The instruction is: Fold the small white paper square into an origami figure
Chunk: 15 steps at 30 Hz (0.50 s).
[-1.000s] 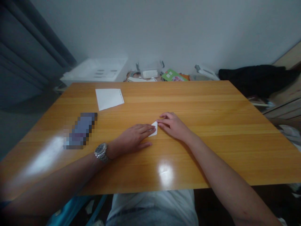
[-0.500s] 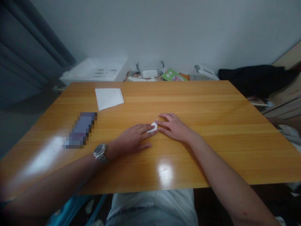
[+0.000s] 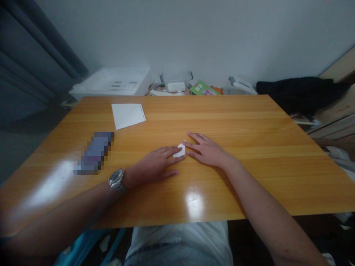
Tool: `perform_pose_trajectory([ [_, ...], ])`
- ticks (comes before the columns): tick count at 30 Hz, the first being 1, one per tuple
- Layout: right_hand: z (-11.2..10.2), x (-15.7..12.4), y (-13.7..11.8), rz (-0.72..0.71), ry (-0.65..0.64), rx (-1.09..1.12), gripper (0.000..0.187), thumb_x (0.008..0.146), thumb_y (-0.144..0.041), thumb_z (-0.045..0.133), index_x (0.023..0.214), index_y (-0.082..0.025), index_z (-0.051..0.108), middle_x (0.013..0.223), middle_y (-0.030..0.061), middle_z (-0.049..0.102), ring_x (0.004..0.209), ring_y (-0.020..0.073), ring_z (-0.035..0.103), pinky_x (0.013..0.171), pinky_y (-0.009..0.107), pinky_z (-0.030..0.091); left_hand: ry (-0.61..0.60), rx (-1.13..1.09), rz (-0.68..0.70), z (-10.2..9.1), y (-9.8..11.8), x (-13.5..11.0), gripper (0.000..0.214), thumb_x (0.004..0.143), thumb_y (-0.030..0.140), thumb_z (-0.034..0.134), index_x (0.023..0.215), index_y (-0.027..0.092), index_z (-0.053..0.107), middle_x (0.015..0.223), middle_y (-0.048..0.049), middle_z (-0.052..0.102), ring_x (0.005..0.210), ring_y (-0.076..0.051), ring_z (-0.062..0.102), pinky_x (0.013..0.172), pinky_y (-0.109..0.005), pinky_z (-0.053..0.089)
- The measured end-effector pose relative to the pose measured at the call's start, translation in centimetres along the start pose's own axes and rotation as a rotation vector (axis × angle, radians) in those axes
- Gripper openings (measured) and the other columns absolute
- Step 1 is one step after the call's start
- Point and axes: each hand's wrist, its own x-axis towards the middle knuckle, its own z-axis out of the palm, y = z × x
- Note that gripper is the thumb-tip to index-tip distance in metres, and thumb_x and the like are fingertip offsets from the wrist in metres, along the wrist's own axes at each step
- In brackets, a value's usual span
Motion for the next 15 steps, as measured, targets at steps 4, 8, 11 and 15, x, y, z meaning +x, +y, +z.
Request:
perform_pose_trajectory([
  [4, 0.58, 0.03, 0.02, 0.04, -0.015, -0.031, 0.059, 0.105, -0.055, 0.036, 0.157, -0.028, 0.04, 0.168, 0.0097, 0.029, 0.153, 0.0326, 0.031, 0.123, 0.054, 0.03, 0.001, -0.002, 0.006, 0.02, 0.04, 0.03, 0.057, 0.103, 0.056, 0.044, 0.151, 0.025, 0.047, 0.161, -0.0123, 0.04, 0.147, -0.028, 0.04, 0.121, -0.045, 0.036],
  [8, 0.72, 0.28, -0.11, 0.067, -0.015, -0.043, 0.062, 0.106, -0.056, 0.032, 0.157, -0.024, 0.041, 0.167, 0.0111, 0.029, 0.154, 0.0313, 0.029, 0.124, 0.052, 0.029, 0.02, 0.014, 0.005, 0.0, -0.15, 0.15, 0.054, 0.103, 0.055, 0.044, 0.149, 0.027, 0.05, 0.159, -0.0104, 0.043, 0.143, -0.028, 0.045, 0.12, -0.046, 0.036],
  [11, 0.48, 0.31, 0.0, 0.06, -0.005, -0.024, 0.063, 0.106, -0.056, 0.031, 0.16, -0.024, 0.035, 0.167, 0.0113, 0.03, 0.154, 0.0296, 0.03, 0.124, 0.052, 0.029, 0.04, 0.038, 0.008, 0.04, -0.51, 0.14, 0.053, 0.104, 0.054, 0.043, 0.148, 0.027, 0.051, 0.159, -0.0089, 0.044, 0.145, -0.028, 0.042, 0.123, -0.047, 0.031],
  [15, 0.08, 0.07, 0.28, 0.013, -0.019, 0.013, 0.061, 0.105, -0.057, 0.034, 0.16, -0.029, 0.034, 0.169, 0.0091, 0.023, 0.154, 0.0305, 0.029, 0.123, 0.054, 0.029, 0.04, 0.059, -0.025, -0.08, -0.86, -0.07, 0.054, 0.105, 0.054, 0.04, 0.15, 0.027, 0.049, 0.16, -0.0095, 0.041, 0.146, -0.029, 0.041, 0.121, -0.047, 0.033],
])
